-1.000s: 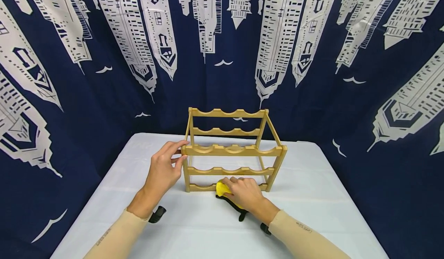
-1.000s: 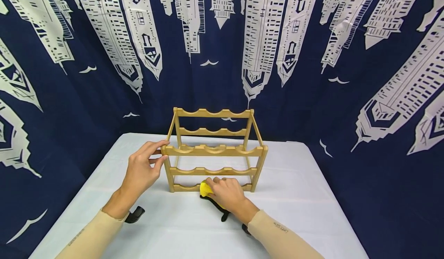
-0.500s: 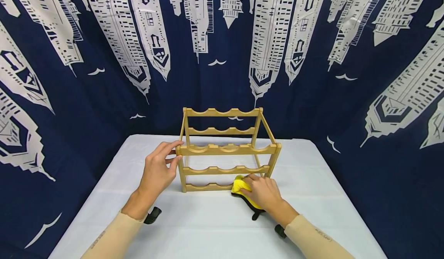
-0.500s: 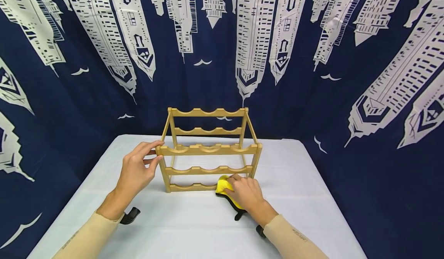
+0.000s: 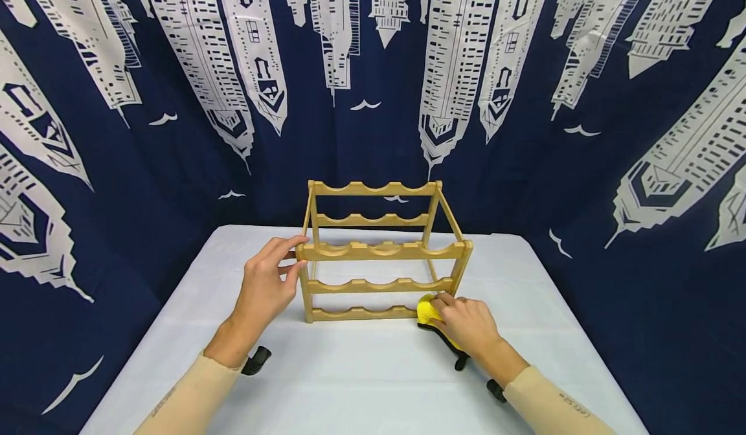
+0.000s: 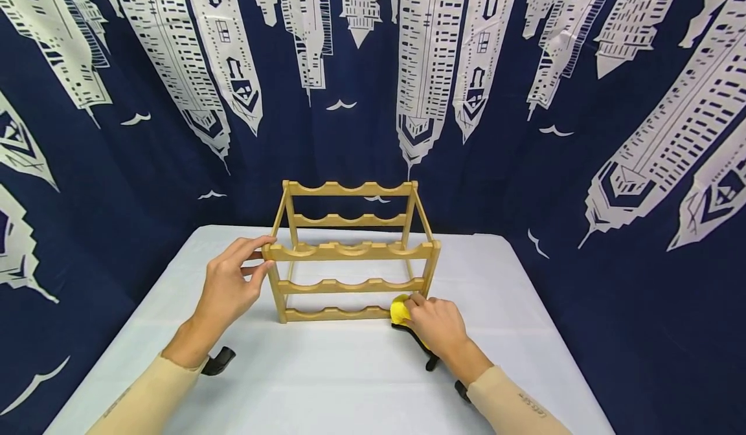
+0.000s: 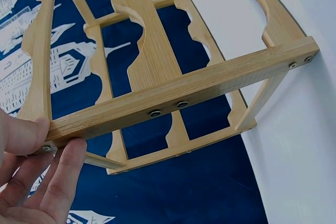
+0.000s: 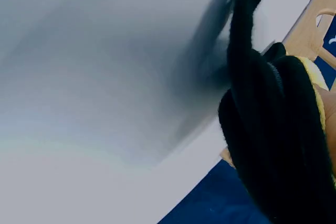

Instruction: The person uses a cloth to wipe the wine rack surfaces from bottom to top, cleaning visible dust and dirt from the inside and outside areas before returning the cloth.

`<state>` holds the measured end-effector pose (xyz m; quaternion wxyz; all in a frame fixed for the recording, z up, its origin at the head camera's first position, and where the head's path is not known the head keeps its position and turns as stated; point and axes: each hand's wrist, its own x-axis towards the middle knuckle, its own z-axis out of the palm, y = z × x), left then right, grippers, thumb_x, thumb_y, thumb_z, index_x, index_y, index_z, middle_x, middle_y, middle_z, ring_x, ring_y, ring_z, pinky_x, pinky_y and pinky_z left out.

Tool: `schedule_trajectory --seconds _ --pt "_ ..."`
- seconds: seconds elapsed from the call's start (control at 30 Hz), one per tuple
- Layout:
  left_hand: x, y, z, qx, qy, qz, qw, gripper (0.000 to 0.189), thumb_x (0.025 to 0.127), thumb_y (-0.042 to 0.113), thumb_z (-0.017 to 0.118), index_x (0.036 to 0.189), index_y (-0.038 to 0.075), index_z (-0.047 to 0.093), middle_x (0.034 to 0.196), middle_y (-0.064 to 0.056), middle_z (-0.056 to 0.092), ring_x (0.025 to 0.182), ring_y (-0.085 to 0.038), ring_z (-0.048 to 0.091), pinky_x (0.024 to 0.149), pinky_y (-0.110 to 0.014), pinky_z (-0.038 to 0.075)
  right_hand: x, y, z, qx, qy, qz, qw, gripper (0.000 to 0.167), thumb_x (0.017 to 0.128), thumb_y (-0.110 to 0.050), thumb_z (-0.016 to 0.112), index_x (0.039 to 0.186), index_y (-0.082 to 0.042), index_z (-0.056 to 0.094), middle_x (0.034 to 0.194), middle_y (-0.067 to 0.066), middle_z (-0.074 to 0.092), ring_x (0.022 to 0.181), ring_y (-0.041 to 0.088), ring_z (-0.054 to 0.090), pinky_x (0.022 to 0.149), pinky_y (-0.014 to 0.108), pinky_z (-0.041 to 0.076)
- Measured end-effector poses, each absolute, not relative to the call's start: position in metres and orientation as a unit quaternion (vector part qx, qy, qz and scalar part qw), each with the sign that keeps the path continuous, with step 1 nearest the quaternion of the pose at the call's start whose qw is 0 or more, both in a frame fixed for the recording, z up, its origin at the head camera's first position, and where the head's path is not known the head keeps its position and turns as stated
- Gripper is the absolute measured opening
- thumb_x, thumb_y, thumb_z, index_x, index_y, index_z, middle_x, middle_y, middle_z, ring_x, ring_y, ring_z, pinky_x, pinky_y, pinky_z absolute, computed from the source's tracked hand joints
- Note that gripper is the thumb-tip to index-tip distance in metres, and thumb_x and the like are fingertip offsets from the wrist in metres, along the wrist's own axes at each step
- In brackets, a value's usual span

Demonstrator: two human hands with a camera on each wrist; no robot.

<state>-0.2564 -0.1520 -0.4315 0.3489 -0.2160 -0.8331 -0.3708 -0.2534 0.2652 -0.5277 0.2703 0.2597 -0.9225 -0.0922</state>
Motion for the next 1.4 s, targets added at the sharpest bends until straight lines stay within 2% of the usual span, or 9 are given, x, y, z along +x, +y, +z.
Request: schedule_trajectory --seconds 0.33,0.53,0.67,0.83,0.97,1.13,1.4 --pt "-0.260 -0.145 -0.423 -0.238 -0.834 -0.380 0.321 0.048 0.095 -0.015 0.087 0.140 0.002 0.080 0.122 -0.016 0.079 0.107 -0.034 0.088 0.085 -0.038 0.076 -0.244 0.274 -0.521 0.229 -0.938 -0.040 0.256 0.046 0.085 -0.039 0.106 0.119 -0.016 0.086 0.111 0.002 0.087 0.068 0.021 0.076 0.050 0.037 0.059" --pt "-0.261 -0.145 -0.419 -0.248 -0.826 -0.380 0.335 0.029 0.108 -0.004 0.078 0.137 -0.001 0.081 0.118 -0.015 0.080 0.103 -0.031 0.087 0.088 -0.042 0.076 -0.247 0.278 -0.519 0.285 -0.903 0.008 0.323 0.051 0.080 -0.037 0.109 0.123 -0.018 0.087 0.113 0.003 0.090 0.068 0.020 0.079 0.047 0.032 0.055" --pt "-0.264 -0.148 -0.417 -0.250 -0.824 -0.374 0.344 0.027 0.107 -0.004 0.079 0.134 -0.002 0.083 0.114 -0.014 0.081 0.098 -0.028 0.087 0.089 -0.042 0.076 -0.249 0.275 -0.516 0.337 -0.865 0.039 0.371 0.057 0.074 -0.035 0.112 0.123 -0.016 0.088 0.111 0.002 0.090 0.064 0.017 0.077 0.047 0.029 0.056" --pt "-0.266 -0.149 -0.416 -0.247 -0.824 -0.375 0.345 0.025 0.105 -0.005 0.082 0.130 -0.003 0.084 0.109 -0.015 0.082 0.097 -0.030 0.087 0.087 -0.044 0.076 -0.249 0.261 -0.509 0.400 -0.823 0.078 0.397 0.062 0.068 -0.028 0.113 0.123 -0.014 0.087 0.112 0.002 0.091 0.071 0.017 0.083 0.057 0.031 0.067" --pt "-0.267 -0.151 -0.418 -0.245 -0.826 -0.375 0.342 0.025 0.103 -0.005 0.084 0.128 -0.002 0.085 0.108 -0.015 0.082 0.097 -0.032 0.089 0.082 -0.045 0.076 -0.248 0.242 -0.501 0.431 -0.802 0.109 0.398 0.063 0.071 -0.026 0.111 0.128 -0.014 0.086 0.117 0.002 0.091 0.084 0.020 0.088 0.068 0.034 0.073" --pt "-0.267 -0.157 -0.419 -0.264 -0.824 -0.361 0.349 0.024 0.101 -0.006 0.086 0.125 -0.003 0.085 0.106 -0.015 0.082 0.096 -0.029 0.089 0.078 -0.035 0.075 -0.253 0.207 -0.486 0.440 -0.786 0.162 0.403 0.059 0.077 -0.023 0.109 0.131 -0.013 0.086 0.122 0.005 0.090 0.093 0.023 0.090 0.074 0.036 0.075" --pt "-0.267 -0.165 -0.420 -0.285 -0.810 -0.372 0.352 0.023 0.098 -0.008 0.088 0.120 -0.003 0.086 0.103 -0.013 0.083 0.093 -0.028 0.087 0.075 -0.015 0.068 -0.268 0.133 -0.477 0.437 -0.758 0.229 0.427 0.060 0.076 -0.019 0.111 0.130 -0.012 0.087 0.123 0.006 0.090 0.098 0.023 0.091 0.078 0.034 0.075"
